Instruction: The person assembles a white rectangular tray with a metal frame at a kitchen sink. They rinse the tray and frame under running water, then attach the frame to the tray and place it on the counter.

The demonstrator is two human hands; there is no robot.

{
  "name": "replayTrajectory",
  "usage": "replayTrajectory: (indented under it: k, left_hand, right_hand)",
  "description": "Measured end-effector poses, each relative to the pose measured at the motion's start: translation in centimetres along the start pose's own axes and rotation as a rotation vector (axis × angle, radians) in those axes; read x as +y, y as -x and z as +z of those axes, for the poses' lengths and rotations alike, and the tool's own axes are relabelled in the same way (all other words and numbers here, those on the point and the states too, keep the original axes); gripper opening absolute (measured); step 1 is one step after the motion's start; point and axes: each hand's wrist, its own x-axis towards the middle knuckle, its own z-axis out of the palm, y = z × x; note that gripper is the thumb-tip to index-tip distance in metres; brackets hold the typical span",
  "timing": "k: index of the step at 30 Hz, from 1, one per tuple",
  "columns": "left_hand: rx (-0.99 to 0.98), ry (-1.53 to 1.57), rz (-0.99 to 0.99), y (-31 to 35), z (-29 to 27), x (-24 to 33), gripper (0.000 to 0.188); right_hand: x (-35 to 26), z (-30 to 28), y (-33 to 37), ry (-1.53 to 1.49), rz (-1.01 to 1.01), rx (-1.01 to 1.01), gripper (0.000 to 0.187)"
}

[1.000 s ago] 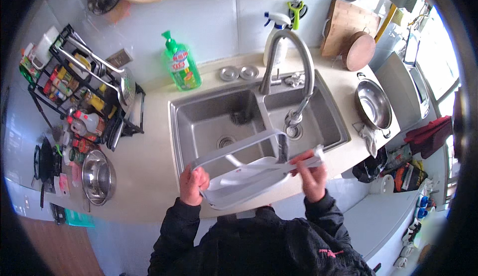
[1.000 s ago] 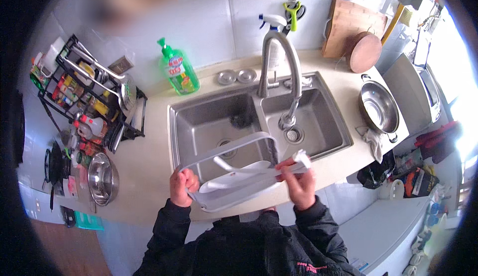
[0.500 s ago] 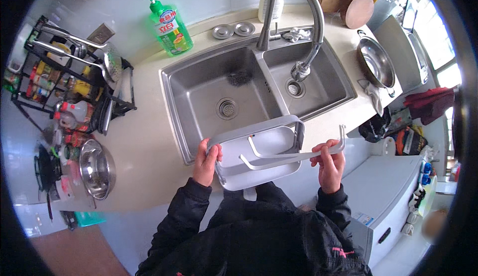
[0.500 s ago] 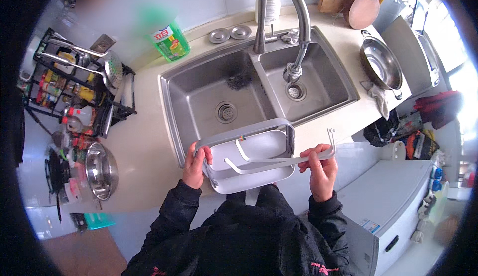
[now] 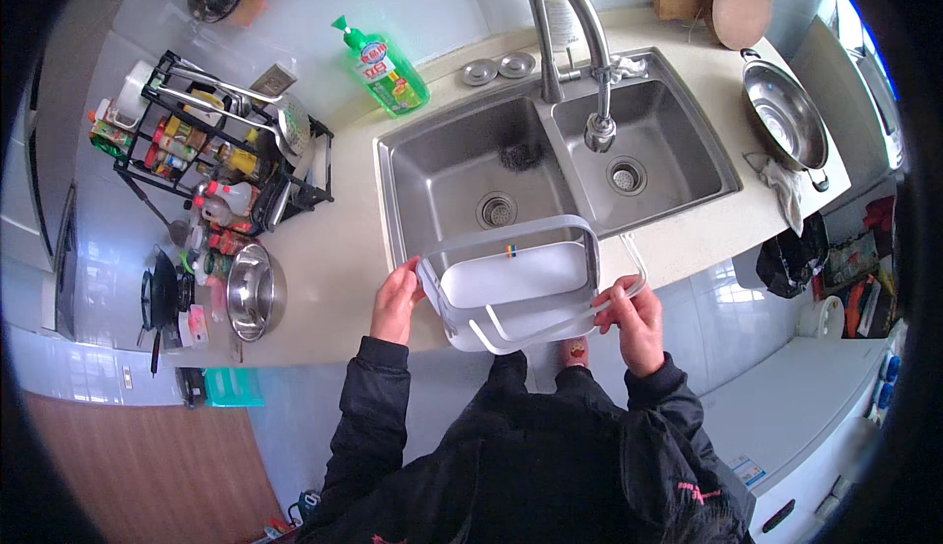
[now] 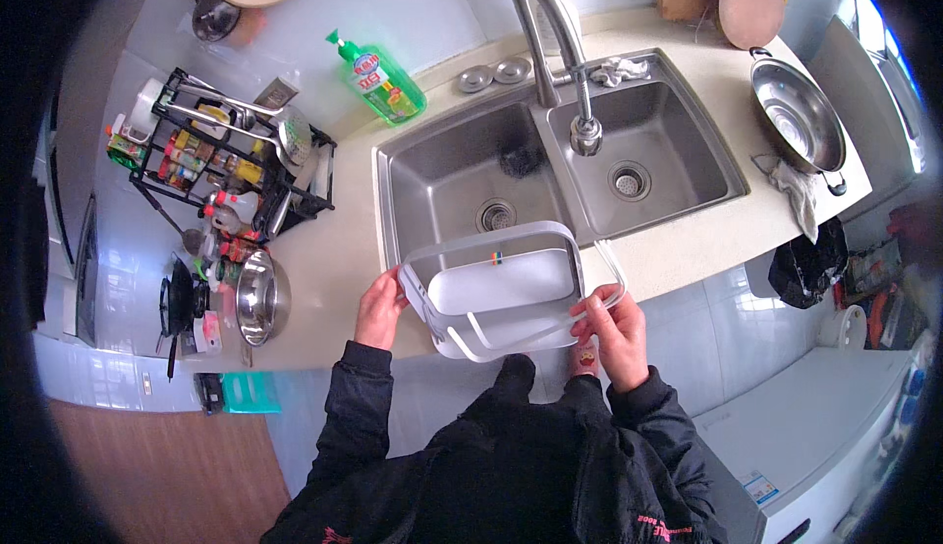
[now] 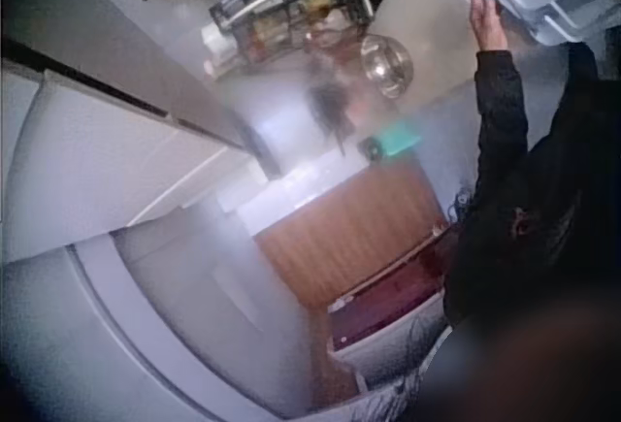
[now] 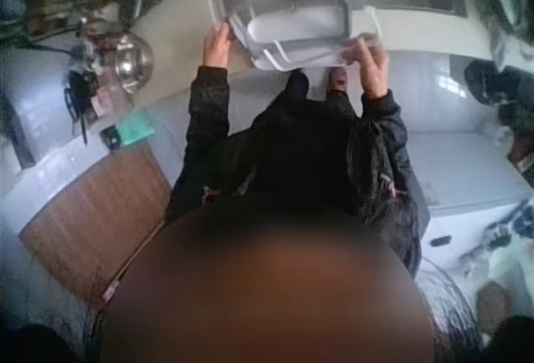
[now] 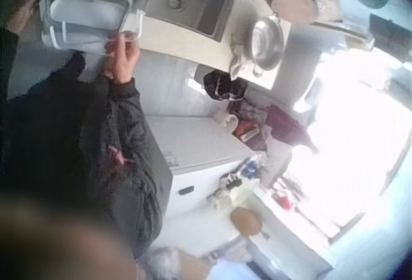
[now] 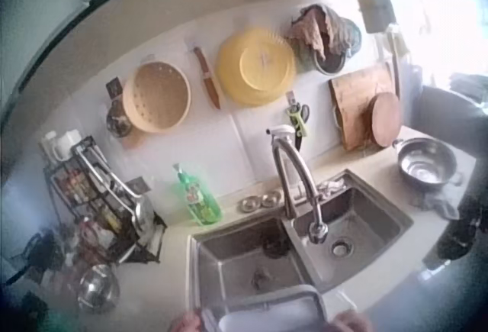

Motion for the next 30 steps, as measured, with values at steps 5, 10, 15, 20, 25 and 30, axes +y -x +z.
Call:
replayTrajectory:
  k: [5,10,15,20,25,30]
  left_hand:
    - [-0.152,-0.130,-0.104,-1.1,-0.3,0.6,0.040]
    - [-0.142,-0.261,-0.008,-0.8,-0.6,1.4,0.043]
    - [-0.200,-0.550,0.581,0.6,0.0,1.2,0.038]
    - [-0.281,-0.941,0.805,2.1,-0.4,0.1,0.041]
    - [-0.313,-1.167,0.847,2.4,-0.5,-1.2,0.040]
    - [-0.224,-1.202,0.788,2.0,-0.2,-1.9,0.044]
  right_hand:
    - [-0.6,-0.6,-0.1,0.014,-0.016,0.077,0.017]
    - [-1.7,-2.3,0.6,-0.115,0.000,0.159,0.017]
    - [-2.0,-5.0,1.3,-0.248,-0.110,0.194,0.019]
    - [-0.4,-5.4,1.3,-0.623,-0.021,0.135,0.020]
    - [0.8,-4.8,0.6,-0.686,0.101,0.212,0.019]
    - [1.6,-4.0,0.2,-0.533,0.122,0.223,0.016]
